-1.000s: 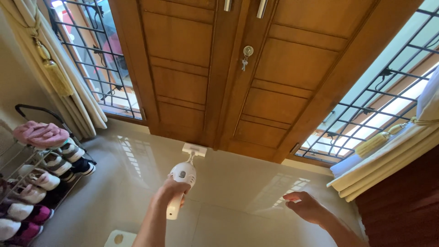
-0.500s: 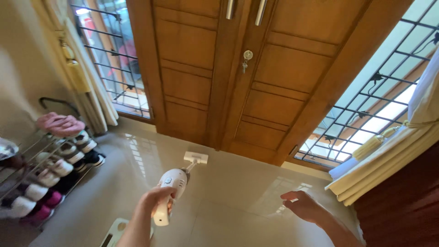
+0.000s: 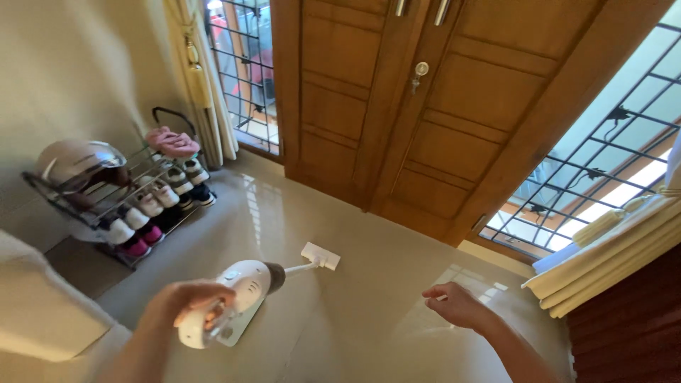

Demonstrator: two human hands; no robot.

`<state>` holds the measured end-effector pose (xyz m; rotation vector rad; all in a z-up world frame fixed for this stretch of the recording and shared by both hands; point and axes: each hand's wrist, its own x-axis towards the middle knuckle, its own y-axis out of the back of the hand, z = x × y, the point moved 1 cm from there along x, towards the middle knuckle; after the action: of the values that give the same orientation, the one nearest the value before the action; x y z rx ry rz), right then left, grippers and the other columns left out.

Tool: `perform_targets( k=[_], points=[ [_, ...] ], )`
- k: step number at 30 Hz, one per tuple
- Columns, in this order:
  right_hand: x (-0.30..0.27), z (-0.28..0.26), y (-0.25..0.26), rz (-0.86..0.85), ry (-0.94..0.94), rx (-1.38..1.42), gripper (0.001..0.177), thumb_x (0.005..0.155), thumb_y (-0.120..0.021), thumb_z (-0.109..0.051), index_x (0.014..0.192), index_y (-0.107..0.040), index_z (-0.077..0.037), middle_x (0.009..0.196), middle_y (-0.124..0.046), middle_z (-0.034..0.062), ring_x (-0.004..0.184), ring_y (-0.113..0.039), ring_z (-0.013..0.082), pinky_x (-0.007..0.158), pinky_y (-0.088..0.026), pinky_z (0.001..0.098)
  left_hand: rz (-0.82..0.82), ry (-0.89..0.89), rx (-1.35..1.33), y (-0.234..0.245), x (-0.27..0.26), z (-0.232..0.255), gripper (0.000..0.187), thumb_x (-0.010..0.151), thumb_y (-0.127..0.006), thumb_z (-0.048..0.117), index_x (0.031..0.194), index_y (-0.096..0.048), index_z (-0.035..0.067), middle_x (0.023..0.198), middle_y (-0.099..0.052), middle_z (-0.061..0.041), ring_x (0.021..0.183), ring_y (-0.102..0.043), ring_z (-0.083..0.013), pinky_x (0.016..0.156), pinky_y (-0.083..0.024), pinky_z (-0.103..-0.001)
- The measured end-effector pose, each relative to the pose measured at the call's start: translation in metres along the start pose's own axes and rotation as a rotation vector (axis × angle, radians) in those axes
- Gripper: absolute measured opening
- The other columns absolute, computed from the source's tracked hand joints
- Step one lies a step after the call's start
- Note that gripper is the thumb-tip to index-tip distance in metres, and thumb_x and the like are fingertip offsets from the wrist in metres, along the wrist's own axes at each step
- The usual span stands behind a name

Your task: Using a handheld vacuum to clean the floor area around an entryway and living room.

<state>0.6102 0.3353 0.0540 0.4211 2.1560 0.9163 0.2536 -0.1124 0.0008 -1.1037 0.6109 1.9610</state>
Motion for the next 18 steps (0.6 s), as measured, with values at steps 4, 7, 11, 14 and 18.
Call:
perform_targets(
  k=[4,7,11,14,18],
  points=[
    [0.007,0.012,-0.010,-0.004,0.041,-0.070,0.046,0.092,-0.064,-0.037,0.133,-0.070,-0.017,0.138,-0.066,0.0070,0.125,-0.065,0.0217,0.100,-0.058,0.0418,0.182,0.083,0.075,0.021,-0.043,-0.009,0.037,0.089,-0.071,0.018,0.122,-0.060,0.006,0.069,-0.060,-0.007,0.057,-0.052,-0.0171,0.060,-0.052,-0.035],
    [-0.007,0.012,-0.003,0.049,0.067,0.007,0.043,0.091,-0.063,-0.032,0.129,-0.071,-0.015,0.135,-0.071,0.0064,0.124,-0.068,0.0201,0.102,-0.058,0.0415,0.119,0.066,0.209,0.031,-0.047,0.002,0.045,0.081,-0.070,0.018,0.121,-0.068,-0.003,0.064,-0.054,-0.008,0.050,-0.048,-0.0180,0.051,-0.048,-0.034],
    [-0.026,0.025,0.010,0.090,0.030,0.029,0.041,0.092,-0.064,-0.032,0.129,-0.071,-0.017,0.137,-0.069,0.0043,0.125,-0.066,0.0191,0.104,-0.056,0.0397,0.157,0.049,0.328,0.007,-0.040,0.035,0.054,0.080,-0.071,0.015,0.132,-0.058,0.004,0.071,-0.059,-0.009,0.057,-0.056,-0.0196,0.056,-0.053,-0.035],
    [-0.025,0.049,0.018,0.116,-0.014,-0.013,0.040,0.092,-0.065,-0.035,0.128,-0.073,-0.020,0.137,-0.066,0.0039,0.123,-0.067,0.0194,0.104,-0.055,0.0376,0.163,0.009,0.454,-0.036,-0.029,0.064,0.056,0.080,-0.069,0.014,0.135,-0.058,0.009,0.073,-0.063,-0.010,0.058,-0.059,-0.0196,0.057,-0.054,-0.036],
    [-0.029,0.069,0.022,0.129,-0.043,0.007,0.040,0.090,-0.065,-0.035,0.126,-0.074,-0.020,0.132,-0.073,0.0020,0.119,-0.070,0.0194,0.101,-0.057,0.0367,0.187,-0.037,0.471,-0.099,-0.025,0.097,0.080,0.081,-0.063,0.007,0.151,-0.037,0.036,0.077,-0.060,-0.011,0.061,-0.057,-0.0209,0.060,-0.053,-0.038]
  ],
)
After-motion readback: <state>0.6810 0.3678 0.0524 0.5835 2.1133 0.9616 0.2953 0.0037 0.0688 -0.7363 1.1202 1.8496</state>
